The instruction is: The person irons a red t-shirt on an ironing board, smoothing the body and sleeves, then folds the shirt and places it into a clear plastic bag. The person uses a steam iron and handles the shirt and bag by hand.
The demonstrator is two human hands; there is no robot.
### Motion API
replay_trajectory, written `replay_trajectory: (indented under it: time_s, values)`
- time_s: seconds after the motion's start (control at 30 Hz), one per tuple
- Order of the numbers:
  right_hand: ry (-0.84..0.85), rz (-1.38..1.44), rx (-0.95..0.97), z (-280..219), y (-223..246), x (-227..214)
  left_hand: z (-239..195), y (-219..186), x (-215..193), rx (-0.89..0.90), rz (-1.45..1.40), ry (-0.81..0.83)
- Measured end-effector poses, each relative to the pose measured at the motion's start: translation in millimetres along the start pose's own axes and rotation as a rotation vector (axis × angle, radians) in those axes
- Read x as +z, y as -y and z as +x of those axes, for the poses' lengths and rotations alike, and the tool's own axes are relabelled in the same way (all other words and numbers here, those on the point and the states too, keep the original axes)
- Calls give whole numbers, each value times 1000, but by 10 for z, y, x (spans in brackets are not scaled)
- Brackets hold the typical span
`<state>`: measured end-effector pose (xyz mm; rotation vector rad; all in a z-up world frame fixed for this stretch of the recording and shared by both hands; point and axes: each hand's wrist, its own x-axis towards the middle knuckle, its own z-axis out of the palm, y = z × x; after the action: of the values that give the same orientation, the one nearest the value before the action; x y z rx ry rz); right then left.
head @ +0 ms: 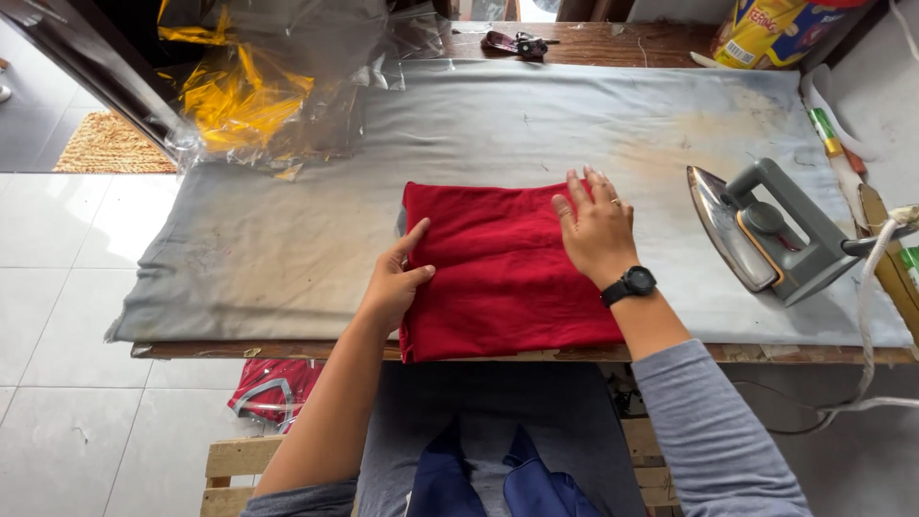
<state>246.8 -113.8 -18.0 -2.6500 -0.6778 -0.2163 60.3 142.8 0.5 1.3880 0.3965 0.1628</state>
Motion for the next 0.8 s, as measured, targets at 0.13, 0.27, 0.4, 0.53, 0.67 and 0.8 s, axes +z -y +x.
replay_trajectory:
  time_s: [0.13, 0.27, 0.4, 0.53, 0.67, 0.8]
  values:
    - [280, -97, 94, -46, -27, 133, 121, 91, -109, -11, 99, -8]
    - [352, -122, 125, -92, 9, 35, 43, -128, -66, 74, 247, 48]
    - [158, -213, 7, -296, 77, 7, 58, -94, -73, 132, 314, 13]
    - [-43, -256, -117, -400, 16, 220, 357, 126, -52, 30, 607, -176]
    - [-196, -272, -178, -436, -65, 410, 767, 252, 28, 123, 785, -318]
    - [-220, -264, -182, -432, -116, 457, 1033, 71, 52, 146, 613, -455]
